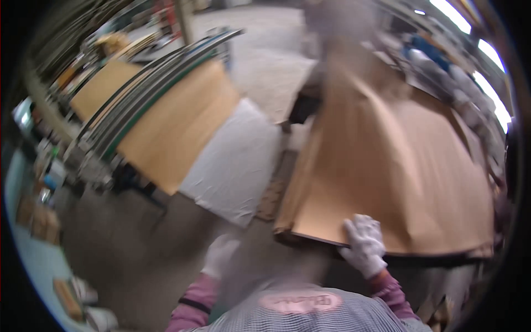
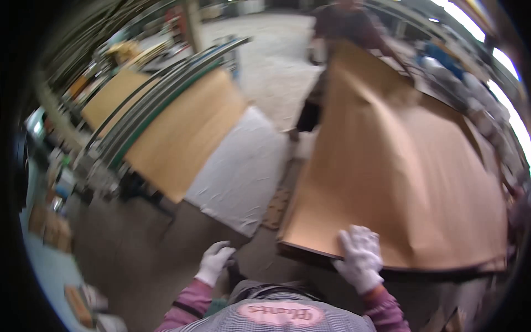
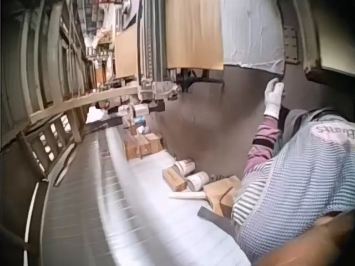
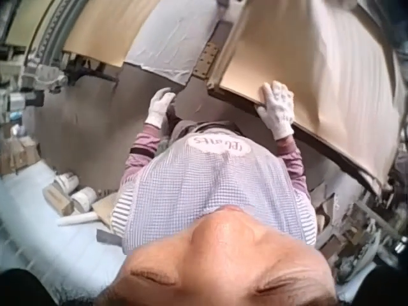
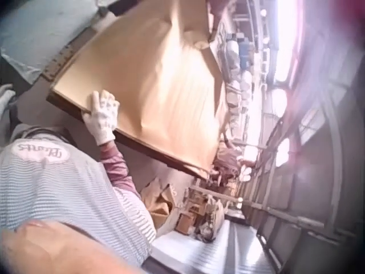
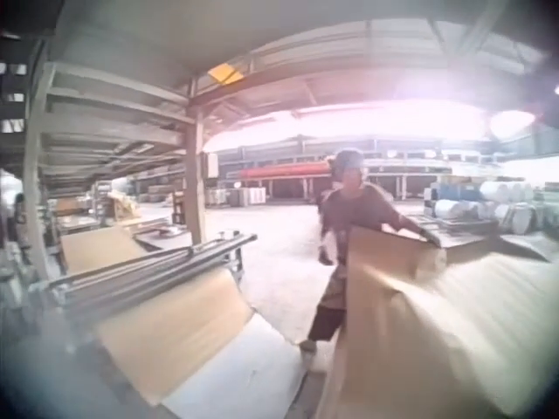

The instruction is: Workers are moving and stacking large brown veneer or paper sheets onto a stack at an industrial facility.

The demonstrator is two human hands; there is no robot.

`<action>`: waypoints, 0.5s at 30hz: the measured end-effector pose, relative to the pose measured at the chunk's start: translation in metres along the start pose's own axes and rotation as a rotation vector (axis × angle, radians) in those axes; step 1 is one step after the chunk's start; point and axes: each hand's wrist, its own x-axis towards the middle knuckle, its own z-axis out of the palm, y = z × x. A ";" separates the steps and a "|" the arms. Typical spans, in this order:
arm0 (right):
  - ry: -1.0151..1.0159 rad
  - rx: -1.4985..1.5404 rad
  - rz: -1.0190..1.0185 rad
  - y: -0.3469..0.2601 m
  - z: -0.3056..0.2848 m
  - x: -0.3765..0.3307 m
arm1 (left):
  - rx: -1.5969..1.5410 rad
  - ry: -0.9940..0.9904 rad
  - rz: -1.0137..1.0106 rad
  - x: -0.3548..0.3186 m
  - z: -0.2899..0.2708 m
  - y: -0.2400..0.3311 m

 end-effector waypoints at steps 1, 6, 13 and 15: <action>-0.030 -0.050 0.029 -0.012 0.004 0.000 | -0.243 0.083 -0.255 0.015 -0.006 -0.001; 0.057 0.097 -0.161 -0.070 0.033 0.020 | -0.082 0.373 -0.608 0.107 -0.107 -0.111; -0.336 0.719 -0.008 -0.243 0.111 0.115 | 0.141 0.809 -0.534 0.269 -0.305 -0.232; -0.486 0.583 0.259 -0.249 0.137 0.124 | -0.039 0.832 -0.400 0.343 -0.315 -0.202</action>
